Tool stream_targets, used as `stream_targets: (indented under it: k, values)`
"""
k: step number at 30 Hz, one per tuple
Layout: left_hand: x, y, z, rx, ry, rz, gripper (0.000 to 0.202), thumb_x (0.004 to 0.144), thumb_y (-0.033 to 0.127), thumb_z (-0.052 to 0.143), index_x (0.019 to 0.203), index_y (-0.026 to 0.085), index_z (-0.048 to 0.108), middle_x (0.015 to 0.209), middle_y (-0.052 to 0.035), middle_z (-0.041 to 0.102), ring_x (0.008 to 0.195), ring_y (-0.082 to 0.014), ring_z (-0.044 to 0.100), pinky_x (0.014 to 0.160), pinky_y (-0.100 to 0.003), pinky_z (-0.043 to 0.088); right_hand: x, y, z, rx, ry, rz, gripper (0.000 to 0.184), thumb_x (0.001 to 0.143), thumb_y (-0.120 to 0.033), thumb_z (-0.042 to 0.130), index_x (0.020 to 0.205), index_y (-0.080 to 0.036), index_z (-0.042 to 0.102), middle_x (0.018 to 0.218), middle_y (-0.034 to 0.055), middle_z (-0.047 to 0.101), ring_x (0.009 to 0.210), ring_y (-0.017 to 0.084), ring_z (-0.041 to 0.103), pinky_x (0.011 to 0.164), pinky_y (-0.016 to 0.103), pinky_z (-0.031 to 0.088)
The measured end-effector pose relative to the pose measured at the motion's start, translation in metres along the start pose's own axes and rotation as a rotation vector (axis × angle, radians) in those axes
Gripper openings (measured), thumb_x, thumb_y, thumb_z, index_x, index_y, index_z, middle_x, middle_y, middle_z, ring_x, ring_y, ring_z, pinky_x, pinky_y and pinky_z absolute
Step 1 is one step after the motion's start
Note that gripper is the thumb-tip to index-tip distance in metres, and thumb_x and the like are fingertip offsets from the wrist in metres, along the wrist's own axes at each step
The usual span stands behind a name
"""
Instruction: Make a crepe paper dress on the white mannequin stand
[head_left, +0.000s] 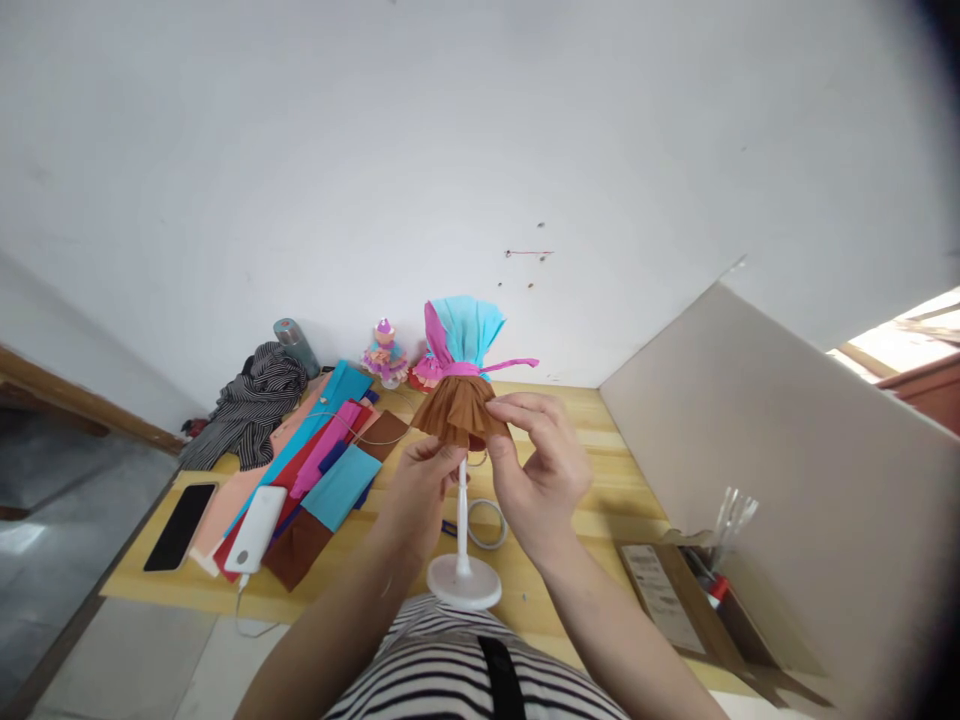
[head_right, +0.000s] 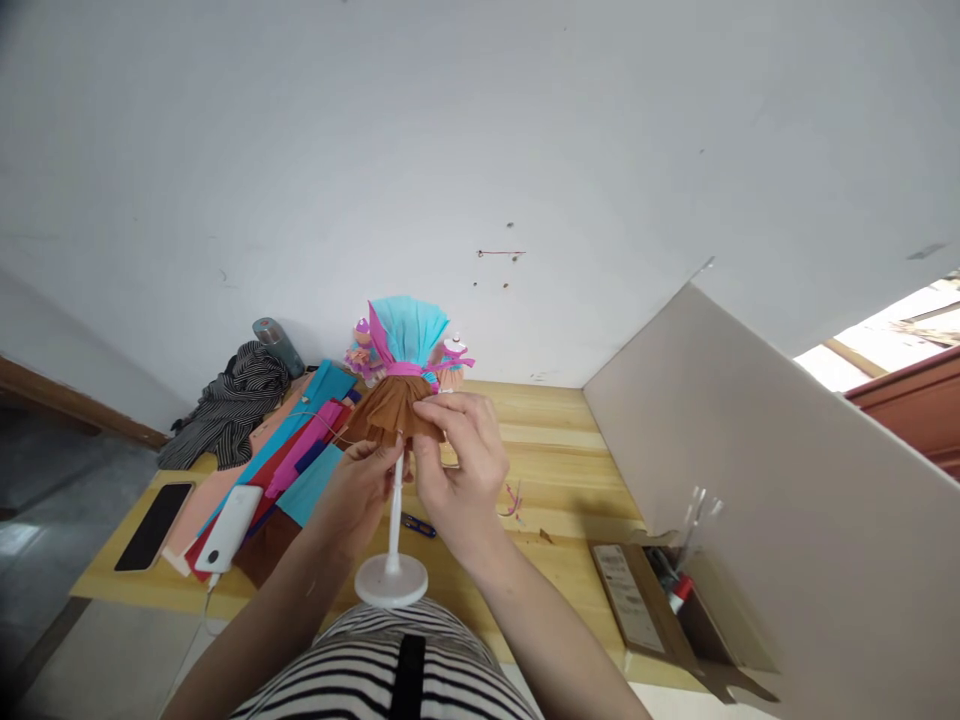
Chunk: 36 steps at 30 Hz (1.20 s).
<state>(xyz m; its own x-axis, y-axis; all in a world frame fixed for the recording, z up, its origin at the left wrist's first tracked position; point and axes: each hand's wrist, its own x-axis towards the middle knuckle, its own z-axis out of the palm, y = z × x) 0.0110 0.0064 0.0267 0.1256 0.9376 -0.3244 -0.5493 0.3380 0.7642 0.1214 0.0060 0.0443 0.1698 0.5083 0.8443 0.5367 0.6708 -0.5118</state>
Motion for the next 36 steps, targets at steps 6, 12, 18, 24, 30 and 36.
stream_targets:
  k: [6, 12, 18, 24, 30, 36]
  values:
    - [-0.002, 0.002, 0.002, -0.047, -0.053, 0.008, 0.018, 0.059, 0.029, 0.079, 0.058, 0.016, 0.067, 0.057, 0.0018, 0.056, 0.055, -0.0077, 0.043, 0.055, -0.021, 0.036, -0.003, -0.002, -0.001, -0.138, -0.095, -0.111, 0.045, 0.08, -0.01, 0.059, 0.122, -0.024, 0.057, 0.115, 0.0114, 0.06, 0.107, 0.028, 0.058, 0.088, 0.051, 0.05]
    - [-0.001, 0.001, 0.004, -0.012, -0.051, 0.051, 0.016, 0.06, 0.022, 0.073, 0.051, 0.018, 0.06, 0.054, 0.0025, 0.052, 0.055, -0.0092, 0.041, 0.059, -0.024, 0.038, -0.001, -0.001, 0.005, -0.121, -0.128, -0.14, 0.041, 0.08, -0.012, 0.062, 0.119, -0.024, 0.06, 0.118, 0.0118, 0.06, 0.115, 0.031, 0.055, 0.092, 0.055, 0.049]
    - [0.001, -0.003, -0.002, 0.041, -0.09, 0.078, 0.022, 0.066, 0.036, 0.076, 0.061, 0.017, 0.067, 0.059, 0.0006, 0.056, 0.058, -0.0105, 0.041, 0.06, -0.026, 0.036, 0.004, 0.003, 0.002, -0.133, -0.091, -0.27, 0.035, 0.082, -0.003, 0.056, 0.109, -0.024, 0.064, 0.104, 0.0096, 0.067, 0.101, 0.025, 0.064, 0.084, 0.047, 0.052]
    - [0.001, -0.004, -0.003, 0.081, -0.082, 0.104, 0.03, 0.068, 0.037, 0.075, 0.051, 0.017, 0.06, 0.054, 0.002, 0.05, 0.056, -0.0102, 0.038, 0.058, -0.026, 0.034, -0.002, 0.006, -0.002, -0.15, -0.151, -0.303, 0.035, 0.083, -0.002, 0.054, 0.105, -0.025, 0.065, 0.103, 0.0081, 0.069, 0.098, 0.023, 0.066, 0.09, 0.049, 0.048]
    - [0.005, -0.004, -0.004, 0.097, -0.066, 0.118, 0.019, 0.068, 0.034, 0.074, 0.063, 0.016, 0.07, 0.059, 0.0002, 0.056, 0.06, -0.011, 0.043, 0.058, -0.025, 0.036, -0.004, 0.01, -0.003, -0.172, -0.133, -0.317, 0.031, 0.082, 0.0, 0.056, 0.099, -0.023, 0.066, 0.098, 0.0071, 0.07, 0.096, 0.021, 0.067, 0.089, 0.047, 0.049]
    - [0.006, -0.001, -0.004, 0.109, -0.098, 0.123, 0.026, 0.067, 0.037, 0.076, 0.057, 0.015, 0.068, 0.053, 0.0009, 0.052, 0.06, -0.0109, 0.042, 0.058, -0.025, 0.033, 0.0, 0.013, 0.0, -0.158, -0.11, -0.33, 0.026, 0.082, 0.002, 0.055, 0.089, -0.02, 0.066, 0.092, 0.006, 0.071, 0.089, 0.02, 0.069, 0.091, 0.047, 0.047]
